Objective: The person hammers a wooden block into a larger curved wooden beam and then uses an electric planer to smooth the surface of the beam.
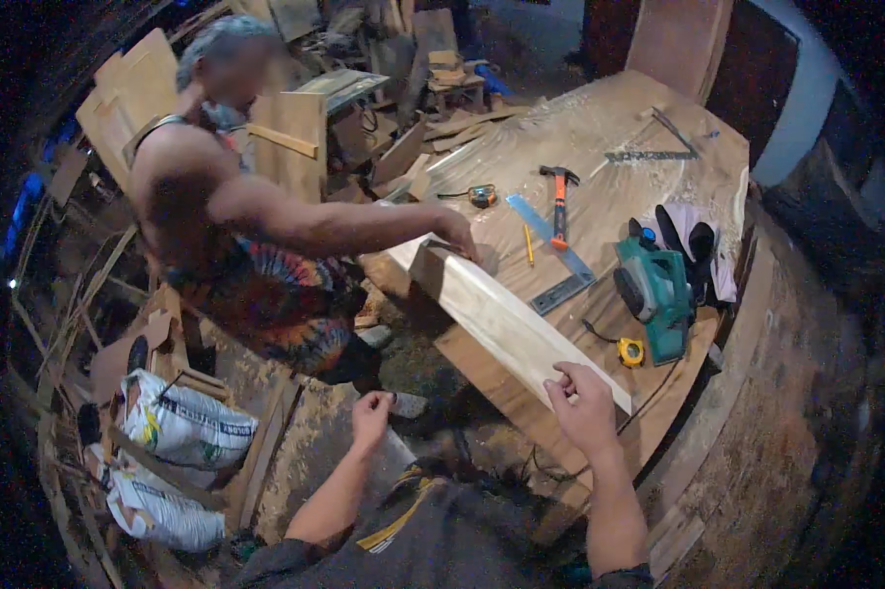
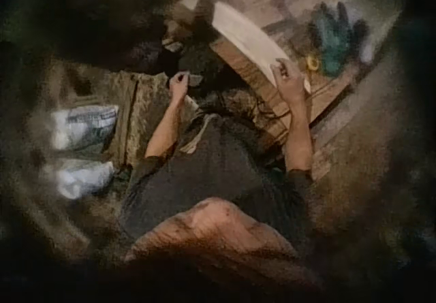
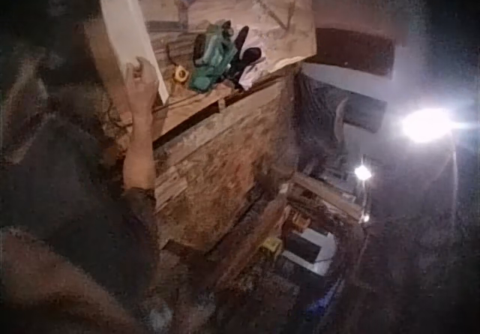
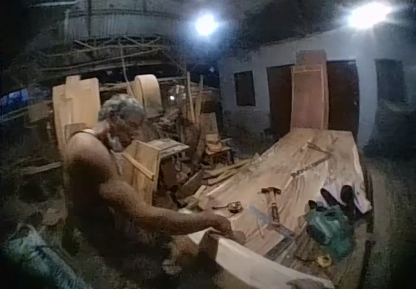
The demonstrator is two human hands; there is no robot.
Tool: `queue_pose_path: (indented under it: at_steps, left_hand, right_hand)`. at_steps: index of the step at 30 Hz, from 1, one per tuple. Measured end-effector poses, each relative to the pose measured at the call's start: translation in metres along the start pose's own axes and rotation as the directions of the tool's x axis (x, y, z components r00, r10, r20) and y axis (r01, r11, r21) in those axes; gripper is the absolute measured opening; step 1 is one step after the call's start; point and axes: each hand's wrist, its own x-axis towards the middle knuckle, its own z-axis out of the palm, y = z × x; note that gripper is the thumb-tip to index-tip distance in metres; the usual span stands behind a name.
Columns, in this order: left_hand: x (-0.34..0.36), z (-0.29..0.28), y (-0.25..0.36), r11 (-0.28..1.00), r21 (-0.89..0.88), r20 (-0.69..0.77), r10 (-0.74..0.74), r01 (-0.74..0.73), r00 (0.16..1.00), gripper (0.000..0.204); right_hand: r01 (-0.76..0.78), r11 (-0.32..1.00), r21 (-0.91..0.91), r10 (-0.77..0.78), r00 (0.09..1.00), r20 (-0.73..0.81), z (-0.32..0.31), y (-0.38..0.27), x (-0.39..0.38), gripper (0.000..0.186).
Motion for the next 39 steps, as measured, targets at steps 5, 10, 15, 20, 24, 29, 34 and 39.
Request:
queue_pose_path:
  at_steps: [5, 10, 15, 20, 24, 29, 34, 39]
  left_hand:
    - [0.108, 0.03, 0.034, 0.994, -0.108, -0.146, -0.005, -0.011, 0.989, 0.029]
    - [0.178, 0.053, 0.072, 0.981, 0.192, -0.17, 0.055, -0.022, 0.984, 0.044]
    - [0.225, 0.063, 0.078, 0.96, 0.253, -0.086, 0.148, -0.123, 0.985, 0.051]
    - [0.235, 0.069, 0.076, 0.922, 0.374, -0.035, 0.12, -0.099, 0.992, 0.062]
    - [0.239, 0.078, 0.089, 0.915, 0.402, -0.014, -0.016, 0.02, 1.0, 0.058]
    - [0.242, 0.061, 0.086, 0.937, 0.345, 0.01, -0.064, 0.057, 0.998, 0.056]
    - [0.244, 0.084, 0.131, 0.869, 0.494, -0.007, -0.029, 0.028, 1.0, 0.043]
    - [0.252, 0.083, 0.118, 0.899, 0.428, 0.012, -0.104, 0.089, 0.995, 0.039]
  right_hand:
    - [-0.22, 0.975, 0.029, 0.215, 0.97, 0.112, 0.022, 0.034, 0.058, 0.027]
    - [-0.251, 0.968, 0.002, 0.247, 0.955, 0.167, 0.032, 0.076, 0.121, 0.026]
    - [-0.221, 0.975, -0.035, 0.219, 0.913, 0.345, 0.06, 0.119, 0.207, 0.027]
    - [-0.105, 0.992, -0.07, 0.127, 0.842, 0.524, 0.128, 0.184, 0.277, 0.029]
    - [0.125, 0.991, -0.036, -0.074, 0.77, 0.634, 0.189, 0.212, 0.327, 0.038]
    - [0.326, 0.934, 0.148, -0.34, 0.681, 0.648, 0.24, 0.204, 0.367, 0.057]
    - [0.47, 0.879, 0.081, -0.346, 0.514, 0.785, 0.255, 0.205, 0.39, 0.083]
    - [0.522, 0.845, 0.116, -0.375, 0.425, 0.824, 0.267, 0.203, 0.402, 0.082]
